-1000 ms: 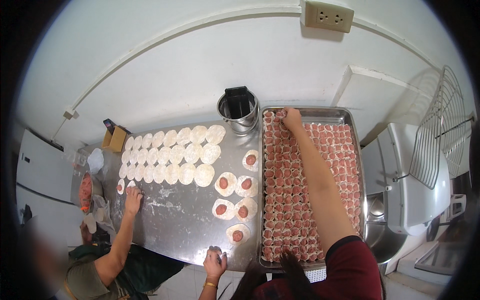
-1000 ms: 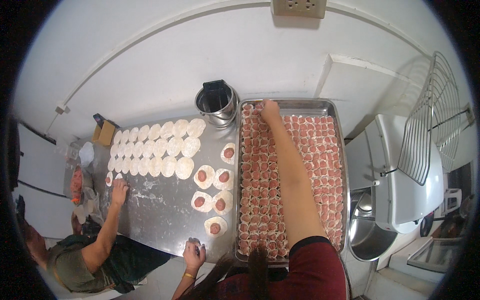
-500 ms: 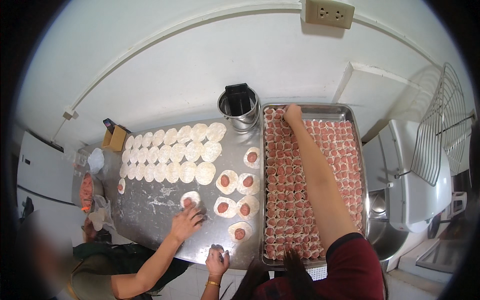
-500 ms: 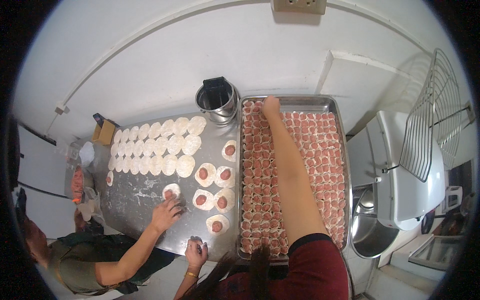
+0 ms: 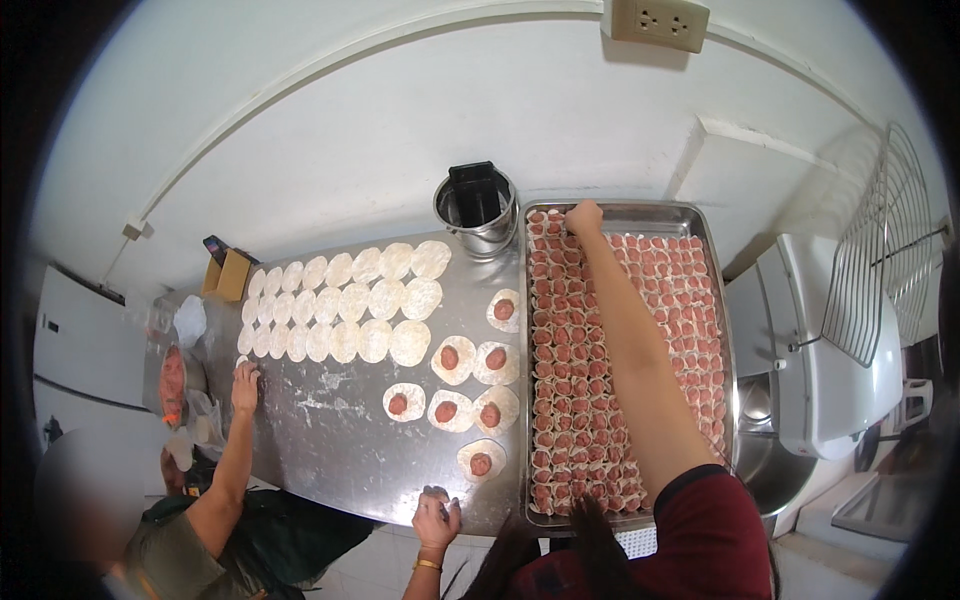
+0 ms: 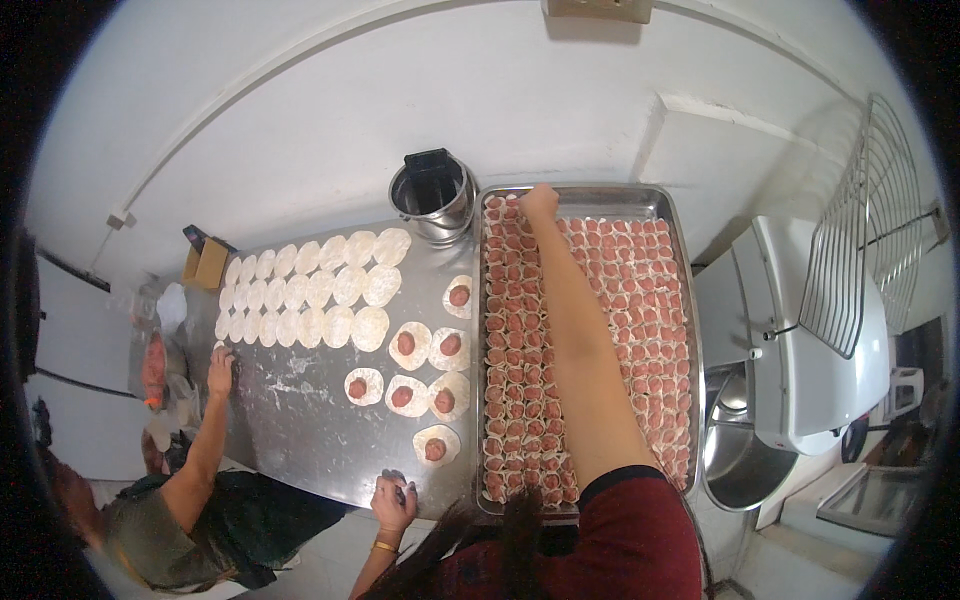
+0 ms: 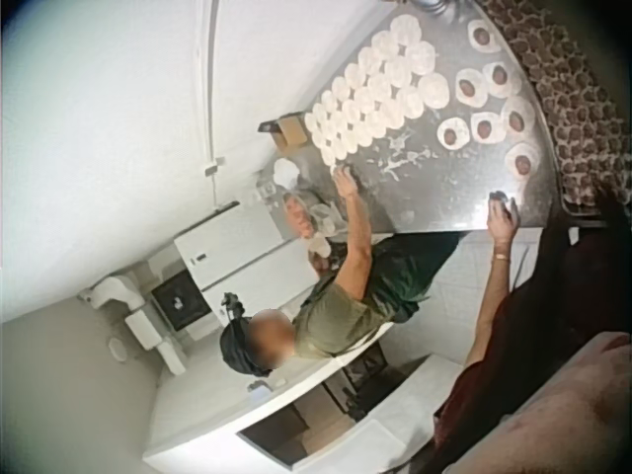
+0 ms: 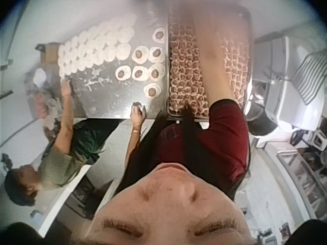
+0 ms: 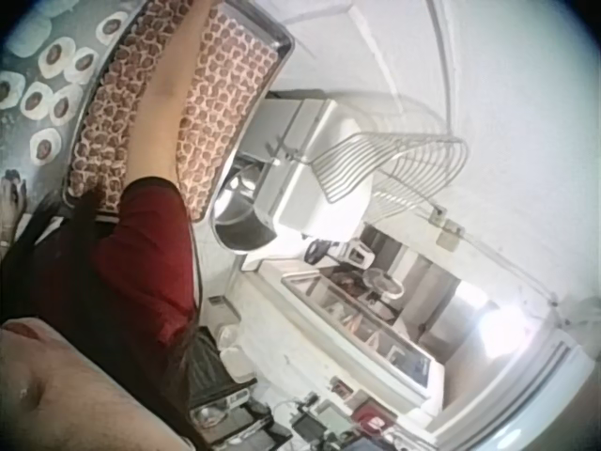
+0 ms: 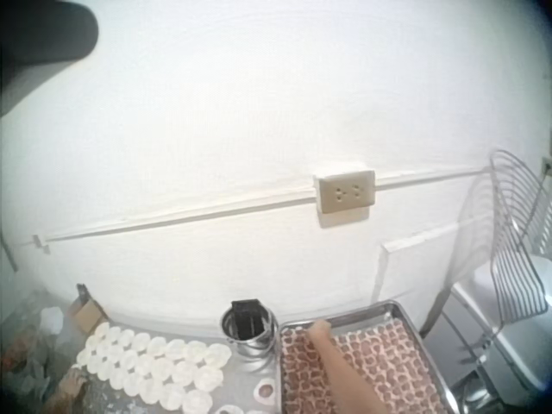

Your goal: The person places small portions of meat filling onto round dough wrappers and folds them into dumplings. Completed dumplings are placed on a metal tray. A coworker across the table performs the same task.

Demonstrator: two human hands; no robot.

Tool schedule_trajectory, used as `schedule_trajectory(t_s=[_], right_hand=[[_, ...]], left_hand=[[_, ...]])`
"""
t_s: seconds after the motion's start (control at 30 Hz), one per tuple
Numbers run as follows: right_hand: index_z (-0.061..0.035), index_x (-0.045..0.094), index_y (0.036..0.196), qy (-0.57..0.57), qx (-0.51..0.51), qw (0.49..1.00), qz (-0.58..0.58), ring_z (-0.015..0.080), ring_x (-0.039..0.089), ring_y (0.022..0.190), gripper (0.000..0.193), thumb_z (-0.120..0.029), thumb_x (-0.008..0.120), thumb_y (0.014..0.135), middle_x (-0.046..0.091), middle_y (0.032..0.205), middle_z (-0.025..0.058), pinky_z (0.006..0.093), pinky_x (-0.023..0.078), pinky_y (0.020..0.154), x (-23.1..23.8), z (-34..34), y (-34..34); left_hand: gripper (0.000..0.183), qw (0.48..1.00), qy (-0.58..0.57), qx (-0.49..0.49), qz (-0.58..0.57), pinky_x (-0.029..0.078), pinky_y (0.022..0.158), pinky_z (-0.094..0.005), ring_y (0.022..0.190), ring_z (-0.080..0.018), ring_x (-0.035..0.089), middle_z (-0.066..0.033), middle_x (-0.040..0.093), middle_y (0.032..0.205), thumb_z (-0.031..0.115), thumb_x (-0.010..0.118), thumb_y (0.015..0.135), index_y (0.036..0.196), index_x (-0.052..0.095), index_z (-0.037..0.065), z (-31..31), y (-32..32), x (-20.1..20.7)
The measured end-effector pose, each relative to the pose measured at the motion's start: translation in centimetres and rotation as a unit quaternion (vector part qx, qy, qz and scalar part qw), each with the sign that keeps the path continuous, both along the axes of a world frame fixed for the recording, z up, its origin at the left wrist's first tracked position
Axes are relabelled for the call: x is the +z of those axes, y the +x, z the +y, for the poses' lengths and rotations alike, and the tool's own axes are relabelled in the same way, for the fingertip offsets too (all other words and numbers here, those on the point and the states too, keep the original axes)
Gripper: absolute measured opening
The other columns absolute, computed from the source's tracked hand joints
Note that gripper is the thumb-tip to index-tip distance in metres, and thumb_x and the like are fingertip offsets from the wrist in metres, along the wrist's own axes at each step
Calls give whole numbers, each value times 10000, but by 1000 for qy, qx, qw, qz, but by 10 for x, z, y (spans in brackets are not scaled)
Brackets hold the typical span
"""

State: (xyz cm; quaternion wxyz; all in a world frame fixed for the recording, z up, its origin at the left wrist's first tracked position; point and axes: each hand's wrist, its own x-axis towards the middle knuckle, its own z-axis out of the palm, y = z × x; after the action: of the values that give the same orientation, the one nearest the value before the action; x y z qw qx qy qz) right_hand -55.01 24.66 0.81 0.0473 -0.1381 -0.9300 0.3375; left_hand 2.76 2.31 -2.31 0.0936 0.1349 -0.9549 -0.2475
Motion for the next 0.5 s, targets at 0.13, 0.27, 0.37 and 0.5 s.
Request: schedule_trajectory(t_s=[0.13,0.27,0.37,0.5], right_hand=[[49,667,906,-16,17,999,-47,386,632,965,276,-165,673,733,648,977,264,419,523,814,-6,2,-14],[59,662,934,-26,45,997,-62,398,622,982,284,-144,648,736,638,1012,275,413,520,816,-25,3,-23],[66,660,950,-72,76,990,-94,383,621,1002,294,-134,633,736,624,1034,294,403,519,810,-43,-4,-31],[69,643,970,-235,28,971,-40,339,652,928,275,-98,595,756,645,971,256,416,529,747,-88,101,-101]], left_hand=[[211,1000,-15,3,-5,456,518,-381,616,-280,567,-96,532,808,185,675,730,865,533,105,-3,0,-2],[214,1000,-14,9,18,475,508,-357,584,-251,586,-76,579,813,219,703,741,842,545,115,-1,-2,1],[217,999,-11,31,-1,475,522,-360,588,-243,587,-70,578,806,220,703,742,834,540,112,1,7,3],[209,999,19,-33,32,478,533,-364,598,-245,590,-69,579,810,220,700,746,824,543,107,-2,-28,-1]])
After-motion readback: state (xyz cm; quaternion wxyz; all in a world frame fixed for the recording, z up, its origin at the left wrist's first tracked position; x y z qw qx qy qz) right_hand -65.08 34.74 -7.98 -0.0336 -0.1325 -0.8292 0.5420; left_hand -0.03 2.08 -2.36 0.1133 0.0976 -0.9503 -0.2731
